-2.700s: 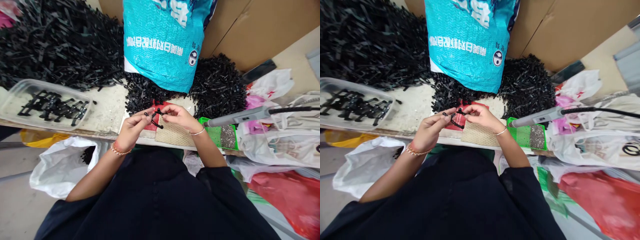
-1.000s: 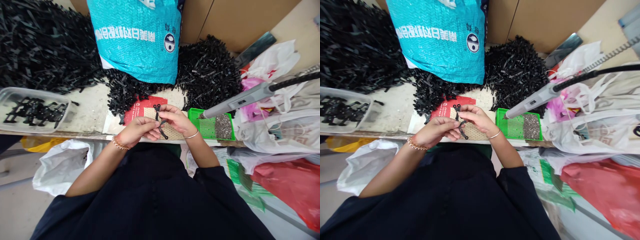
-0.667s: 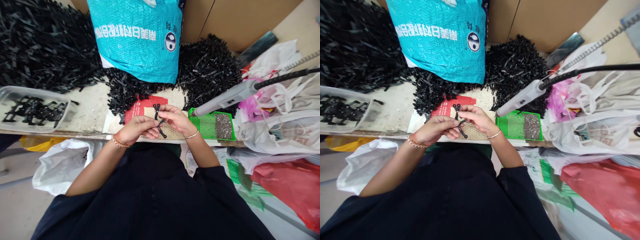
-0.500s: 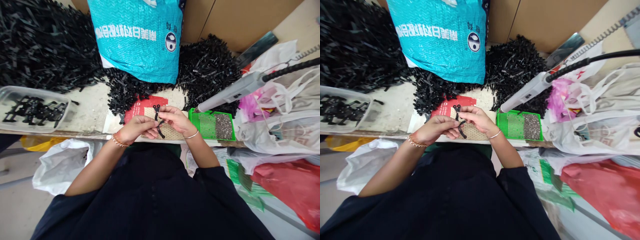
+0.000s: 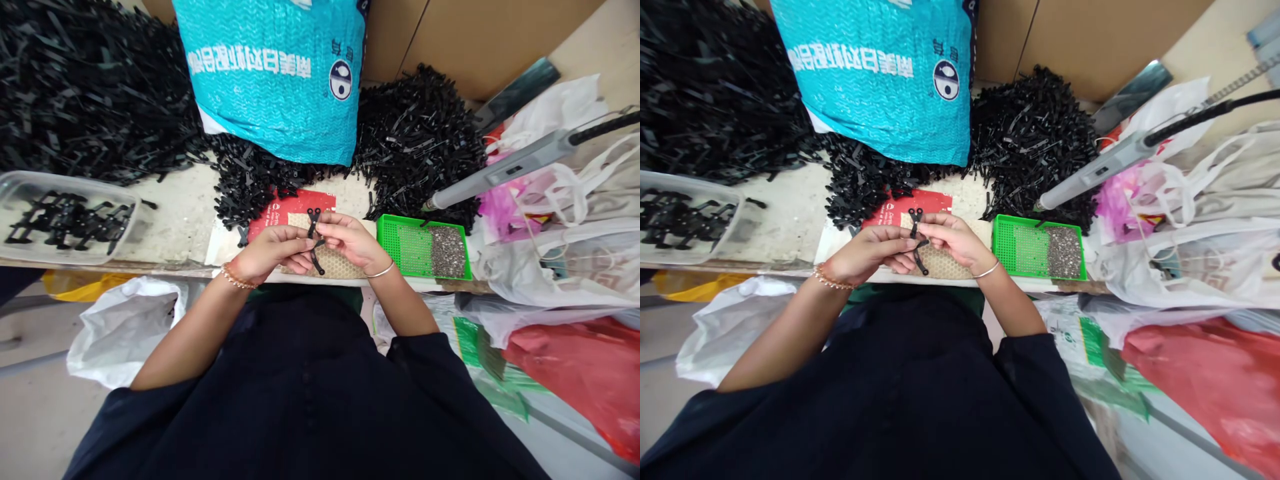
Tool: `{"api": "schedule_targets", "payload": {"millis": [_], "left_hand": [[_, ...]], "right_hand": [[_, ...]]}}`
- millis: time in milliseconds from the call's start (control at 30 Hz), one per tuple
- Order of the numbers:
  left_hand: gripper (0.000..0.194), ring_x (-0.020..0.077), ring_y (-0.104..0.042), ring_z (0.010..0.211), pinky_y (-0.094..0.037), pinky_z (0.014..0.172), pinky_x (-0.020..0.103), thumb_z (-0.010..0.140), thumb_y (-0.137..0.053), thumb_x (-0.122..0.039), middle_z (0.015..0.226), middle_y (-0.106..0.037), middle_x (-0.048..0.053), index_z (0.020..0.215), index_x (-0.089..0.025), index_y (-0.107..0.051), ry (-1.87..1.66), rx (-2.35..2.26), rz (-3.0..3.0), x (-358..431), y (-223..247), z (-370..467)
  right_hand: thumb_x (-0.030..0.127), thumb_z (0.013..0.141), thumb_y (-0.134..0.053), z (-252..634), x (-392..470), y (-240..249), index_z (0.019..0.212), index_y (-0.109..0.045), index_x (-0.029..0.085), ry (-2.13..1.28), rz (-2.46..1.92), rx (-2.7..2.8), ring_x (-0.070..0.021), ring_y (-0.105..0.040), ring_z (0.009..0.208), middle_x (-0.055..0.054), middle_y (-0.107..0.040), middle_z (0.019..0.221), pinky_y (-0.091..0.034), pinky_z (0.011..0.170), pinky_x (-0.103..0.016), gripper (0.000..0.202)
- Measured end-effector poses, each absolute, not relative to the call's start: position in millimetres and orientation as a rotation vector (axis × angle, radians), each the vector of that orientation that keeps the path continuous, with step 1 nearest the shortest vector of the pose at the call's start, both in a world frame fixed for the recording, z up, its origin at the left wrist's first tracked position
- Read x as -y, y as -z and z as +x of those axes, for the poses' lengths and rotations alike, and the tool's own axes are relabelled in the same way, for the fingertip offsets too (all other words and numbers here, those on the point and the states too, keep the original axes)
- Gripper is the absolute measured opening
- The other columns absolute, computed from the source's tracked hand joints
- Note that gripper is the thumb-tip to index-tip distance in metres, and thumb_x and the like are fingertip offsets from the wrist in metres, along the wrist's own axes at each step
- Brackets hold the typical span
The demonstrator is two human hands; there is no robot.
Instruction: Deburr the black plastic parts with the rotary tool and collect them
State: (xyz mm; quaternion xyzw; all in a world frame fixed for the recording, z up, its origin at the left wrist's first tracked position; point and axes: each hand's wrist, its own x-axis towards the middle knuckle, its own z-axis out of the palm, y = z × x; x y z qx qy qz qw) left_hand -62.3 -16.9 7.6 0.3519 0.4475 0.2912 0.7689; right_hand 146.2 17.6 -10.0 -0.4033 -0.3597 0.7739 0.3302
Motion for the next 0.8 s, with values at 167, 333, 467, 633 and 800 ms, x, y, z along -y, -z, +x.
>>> {"api": "schedule_targets", "payload": {"millis": [167,333,467,633,800], "left_hand": [[0.035,0.0186,-0.079,0.062,-0.066,0.063,0.025,0.074,-0.099,-0.044,0.075,-0.082,0.010,0.084,-0.015,-0.083,-0.671,-0.990,0.828,18.5,-8.0,-60.3],[0.037,0.0199,-0.080,0.063,-0.067,0.062,0.026,0.069,-0.102,-0.044,0.076,-0.082,0.011,0.085,-0.016,-0.084,-0.626,-0.969,0.815,15.4,-8.4,-62.1],[0.036,0.0185,-0.080,0.062,-0.067,0.061,0.023,0.070,-0.102,-0.040,0.075,-0.082,0.009,0.091,-0.016,-0.085,-0.633,-0.966,0.819,14.5,-7.3,-61.5],[0.036,0.0195,-0.080,0.063,-0.068,0.062,0.024,0.070,-0.101,-0.038,0.076,-0.082,0.009,0.094,-0.016,-0.085,-0.638,-0.974,0.788,15.6,-4.4,-61.2],[0.035,0.0191,-0.080,0.064,-0.068,0.063,0.025,0.071,-0.101,-0.037,0.076,-0.082,0.008,0.094,-0.017,-0.084,-0.633,-0.983,0.791,15.0,-5.8,-60.7]], "right_hand": [[0.041,0.067,-0.098,146.9,-19.9,14.4,0.093,-0.073,0.018,-2.033,-1.049,0.941,-0.0013,-0.034,0.052,0.006,-0.067,0.071,-0.022,0.047,-0.019,0.043],[0.043,0.071,-0.096,150.1,-22.9,17.1,0.095,-0.072,0.018,-2.044,-1.035,1.013,-0.0019,-0.037,0.054,0.005,-0.069,0.075,-0.025,0.050,-0.019,0.042],[0.044,0.073,-0.095,149.7,-23.1,19.2,0.098,-0.072,0.019,-2.027,-1.040,1.012,-0.0023,-0.037,0.054,0.004,-0.069,0.075,-0.025,0.050,-0.019,0.042],[0.043,0.070,-0.097,148.5,-21.1,18.0,0.095,-0.071,0.018,-2.024,-1.037,0.971,-0.0022,-0.036,0.054,0.006,-0.065,0.069,-0.024,0.050,-0.018,0.044],[0.041,0.071,-0.096,147.5,-19.0,17.0,0.098,-0.070,0.018,-2.041,-1.038,0.909,-0.0017,-0.033,0.053,0.004,-0.069,0.075,-0.021,0.050,-0.018,0.045]]}}
